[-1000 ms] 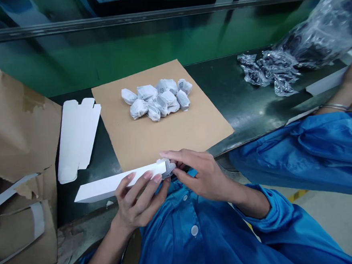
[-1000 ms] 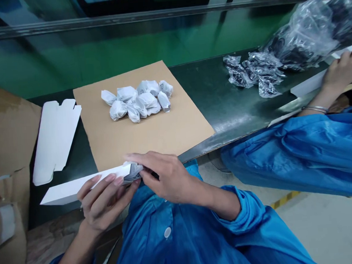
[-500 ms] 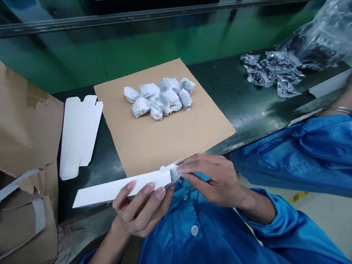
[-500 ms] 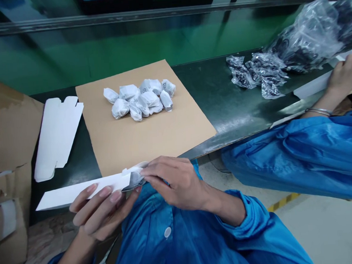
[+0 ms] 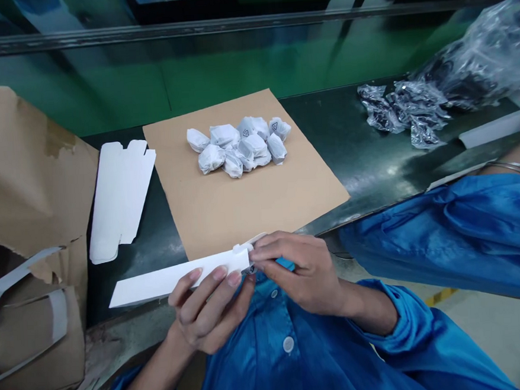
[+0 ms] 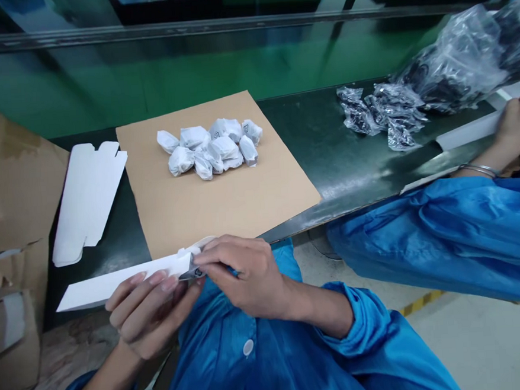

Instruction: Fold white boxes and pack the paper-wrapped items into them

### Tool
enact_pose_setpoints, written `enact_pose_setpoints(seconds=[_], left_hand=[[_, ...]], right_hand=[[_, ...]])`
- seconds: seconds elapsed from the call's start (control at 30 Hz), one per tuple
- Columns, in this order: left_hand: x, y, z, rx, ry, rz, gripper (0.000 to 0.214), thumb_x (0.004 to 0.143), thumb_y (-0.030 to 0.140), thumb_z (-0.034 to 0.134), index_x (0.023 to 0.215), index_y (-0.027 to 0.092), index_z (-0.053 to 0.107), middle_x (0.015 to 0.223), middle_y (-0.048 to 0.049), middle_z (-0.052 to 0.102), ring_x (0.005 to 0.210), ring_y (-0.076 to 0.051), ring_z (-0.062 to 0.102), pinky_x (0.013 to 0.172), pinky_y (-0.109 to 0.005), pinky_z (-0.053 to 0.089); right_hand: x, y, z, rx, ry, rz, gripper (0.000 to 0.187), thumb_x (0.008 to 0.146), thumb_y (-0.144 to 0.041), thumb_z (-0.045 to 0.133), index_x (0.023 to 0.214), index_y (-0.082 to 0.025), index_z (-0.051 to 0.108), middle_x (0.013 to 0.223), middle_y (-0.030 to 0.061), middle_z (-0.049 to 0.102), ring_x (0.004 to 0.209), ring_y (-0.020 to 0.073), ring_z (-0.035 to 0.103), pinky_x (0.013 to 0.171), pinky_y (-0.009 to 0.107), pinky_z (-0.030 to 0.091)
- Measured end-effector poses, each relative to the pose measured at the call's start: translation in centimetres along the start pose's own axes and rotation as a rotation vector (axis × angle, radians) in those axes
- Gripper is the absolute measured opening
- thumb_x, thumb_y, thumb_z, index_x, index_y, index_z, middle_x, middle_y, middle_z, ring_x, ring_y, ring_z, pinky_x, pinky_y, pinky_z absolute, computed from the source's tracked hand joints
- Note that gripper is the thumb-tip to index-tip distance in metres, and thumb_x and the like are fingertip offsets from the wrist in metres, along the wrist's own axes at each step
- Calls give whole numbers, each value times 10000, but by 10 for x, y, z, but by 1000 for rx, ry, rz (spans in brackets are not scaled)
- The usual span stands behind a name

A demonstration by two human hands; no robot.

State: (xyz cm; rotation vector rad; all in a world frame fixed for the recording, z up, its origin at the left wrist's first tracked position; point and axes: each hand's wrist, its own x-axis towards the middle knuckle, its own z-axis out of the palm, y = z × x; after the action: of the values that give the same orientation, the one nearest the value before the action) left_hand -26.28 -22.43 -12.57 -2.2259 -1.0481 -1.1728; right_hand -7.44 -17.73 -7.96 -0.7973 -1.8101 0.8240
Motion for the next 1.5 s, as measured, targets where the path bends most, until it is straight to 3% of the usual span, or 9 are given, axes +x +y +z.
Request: enact_pose_setpoints(seconds=[0.2, 0.33, 0.47, 0.77, 0.97, 1.17, 1.3, 1.4, 1.5], left_hand=[[-2, -9, 2, -27, -36, -72, 463, 684, 59, 814, 1059, 250, 622, 1311, -99, 582, 1144, -240, 615, 912, -395, 551], [9, -21, 2, 61, -210, -68, 537, 727, 110, 809, 1213, 88, 583, 1164, -207, 699, 1093, -317, 670, 887, -429, 560], [16, -24, 0, 81, -219, -19, 481, 790, 128, 737, 1234, 11, 593, 1106, -226, 734, 1031, -307, 703, 881, -412, 555], [20, -18, -4, 89, -217, 44, 453, 747, 126, 790, 1158, 17, 634, 968, -208, 763, 842, -291, 722, 700, -381, 503], [23, -11, -8, 45, -192, 48, 283, 847, 91, 646, 1125, 36, 659, 953, -212, 762, 854, -296, 715, 727, -394, 482], [17, -14, 1, 55, -211, 43, 359, 840, 115, 677, 1190, 36, 647, 994, -177, 763, 863, -279, 696, 736, -382, 460], [30, -6, 15, 82, -362, -27, 466, 880, 219, 679, 1301, 46, 577, 1097, -145, 749, 880, -257, 692, 742, -372, 452], [40, -12, 19, 54, -379, -95, 520, 937, 431, 600, 1360, 138, 523, 1282, -128, 687, 1117, -267, 657, 906, -392, 464], [32, -46, 9, 229, -300, -310, 640, 919, 511, 586, 1433, 156, 445, 1395, -175, 602, 1262, -301, 587, 1021, -429, 441]], right_hand=[[0, 1, -9, -208, 35, -175, 188, 886, -51, 621, 986, -186, 705, 876, 52, 776, 866, 151, 754, 802, 251, 637], [-4, 2, -19, -272, -5, -217, 174, 884, -44, 606, 978, -164, 690, 873, 69, 768, 863, 146, 751, 767, 232, 635], [-6, -2, -26, -297, 26, -147, 199, 880, -39, 601, 982, -184, 690, 862, 56, 765, 821, 141, 749, 741, 229, 638], [-8, -3, -15, -338, -28, -222, 163, 909, -54, 583, 969, -125, 717, 961, 94, 772, 946, 131, 740, 845, 186, 606], [-12, -1, -14, -262, -101, -219, 198, 899, -36, 536, 883, -154, 694, 884, 57, 761, 780, 115, 720, 696, 193, 576], [-9, -6, -22, -147, -501, 68, 209, 949, -81, 465, 966, -171, 652, 842, 23, 693, 761, 108, 645, 682, 202, 513], [-11, 5, -19, -251, -308, 154, 131, 950, -237, 595, 1044, -176, 662, 853, 24, 723, 738, 128, 664, 695, 232, 520], [5, 19, -54, -328, -103, 289, 101, 918, -244, 642, 870, -176, 699, 768, 19, 723, 638, 124, 645, 599, 245, 483], [41, 43, -137, -580, 53, 612, 77, 860, -203, 699, 862, -139, 743, 522, -30, 597, 420, 72, 481, 488, 270, 340]])
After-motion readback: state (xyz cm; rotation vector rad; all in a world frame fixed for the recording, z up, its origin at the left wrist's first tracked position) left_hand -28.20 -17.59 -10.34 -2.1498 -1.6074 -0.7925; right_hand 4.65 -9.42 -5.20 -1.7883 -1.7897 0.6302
